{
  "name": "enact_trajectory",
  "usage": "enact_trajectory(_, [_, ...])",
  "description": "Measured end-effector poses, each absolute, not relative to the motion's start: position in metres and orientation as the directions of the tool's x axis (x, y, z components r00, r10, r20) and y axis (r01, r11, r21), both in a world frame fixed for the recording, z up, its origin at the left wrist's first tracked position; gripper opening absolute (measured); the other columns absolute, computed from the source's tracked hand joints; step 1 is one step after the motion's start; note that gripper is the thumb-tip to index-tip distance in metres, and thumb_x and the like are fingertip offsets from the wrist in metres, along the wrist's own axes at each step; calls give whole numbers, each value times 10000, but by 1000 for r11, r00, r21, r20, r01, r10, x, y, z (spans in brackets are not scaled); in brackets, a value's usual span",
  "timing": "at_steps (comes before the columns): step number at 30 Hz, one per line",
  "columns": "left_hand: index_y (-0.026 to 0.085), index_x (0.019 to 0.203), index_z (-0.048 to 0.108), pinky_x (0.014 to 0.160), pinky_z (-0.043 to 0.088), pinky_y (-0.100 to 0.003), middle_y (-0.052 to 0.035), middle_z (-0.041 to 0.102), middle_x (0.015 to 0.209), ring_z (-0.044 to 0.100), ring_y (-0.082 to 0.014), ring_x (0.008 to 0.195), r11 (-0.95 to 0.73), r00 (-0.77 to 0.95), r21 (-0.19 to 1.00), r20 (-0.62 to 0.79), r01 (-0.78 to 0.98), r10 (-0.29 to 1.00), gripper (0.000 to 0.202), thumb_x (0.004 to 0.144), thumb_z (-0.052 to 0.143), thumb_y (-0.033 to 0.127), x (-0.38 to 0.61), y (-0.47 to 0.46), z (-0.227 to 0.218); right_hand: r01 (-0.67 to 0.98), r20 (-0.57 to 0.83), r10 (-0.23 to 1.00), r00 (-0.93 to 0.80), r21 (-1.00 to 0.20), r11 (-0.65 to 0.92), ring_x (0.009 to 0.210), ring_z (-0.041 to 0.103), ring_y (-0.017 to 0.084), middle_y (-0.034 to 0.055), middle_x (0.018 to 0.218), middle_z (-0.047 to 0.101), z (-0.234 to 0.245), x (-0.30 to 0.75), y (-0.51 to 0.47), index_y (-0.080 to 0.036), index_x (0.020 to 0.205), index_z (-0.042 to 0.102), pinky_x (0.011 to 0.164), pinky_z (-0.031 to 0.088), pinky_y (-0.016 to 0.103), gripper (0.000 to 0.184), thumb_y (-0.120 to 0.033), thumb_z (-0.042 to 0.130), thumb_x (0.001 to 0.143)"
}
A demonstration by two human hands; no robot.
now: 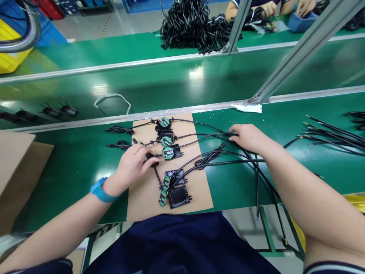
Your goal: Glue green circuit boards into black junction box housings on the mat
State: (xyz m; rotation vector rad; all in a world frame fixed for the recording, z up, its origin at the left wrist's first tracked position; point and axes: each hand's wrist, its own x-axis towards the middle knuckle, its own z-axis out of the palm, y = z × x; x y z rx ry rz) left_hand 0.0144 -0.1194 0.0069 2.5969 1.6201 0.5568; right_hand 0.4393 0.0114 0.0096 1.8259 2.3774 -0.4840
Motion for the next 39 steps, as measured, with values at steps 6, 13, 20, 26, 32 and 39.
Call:
enact_trajectory(6, [185,1278,571,944,462,-459,-150,639,1237,573,-317,1153,-470,456,221,113,855,883,414,943,621,423,-31,-146,-1,917,-82,930,-357,-221,332,996,649,228,78,1072,757,30,470,10,-207,1054,782,829,461,331,274,-360,587,938])
enact_trajectory(13, [179,1235,642,751,463,-359,-94,651,894,596,-233,852,-543,542,126,43,830,839,309,1001,442,165,-35,-131,18,807,-12,844,-536,286,517,1033,543,314,137,970,711,62,446,17,-215,1010,792,827,327,452,280,-329,537,982])
enact_trajectory(20, [238,1221,676,814,402,-440,-108,608,895,540,-270,922,-584,587,-62,111,810,802,336,993,443,158,-29,-93,38,543,63,585,-809,-301,784,1076,580,275,111,1138,705,47,312,-85,-215,1101,731,945,379,445,333,-473,550,992])
enact_trajectory(26, [170,1022,679,815,447,-383,-105,652,912,571,-231,909,-727,733,-100,65,680,677,260,1009,419,180,-4,-125,39,436,60,507,-860,-430,791,1032,591,344,163,1006,701,23,219,-136,-149,988,741,954,415,531,376,-503,715,863])
enact_trajectory(32, [75,1152,646,969,434,-425,-178,651,1079,578,-266,1069,-797,812,-159,71,582,579,276,984,495,234,-5,-154,18,380,61,471,-880,-506,774,1126,561,366,130,1239,637,3,226,-131,-259,1186,692,950,453,538,501,-482,802,751])
enact_trajectory(39, [157,816,620,767,455,-358,-80,594,822,567,-206,834,-842,855,-158,30,516,519,219,992,493,190,-6,-151,25,376,79,466,-881,-481,792,1064,549,314,118,1139,625,-5,236,-135,-229,999,742,935,459,493,243,-424,637,899])
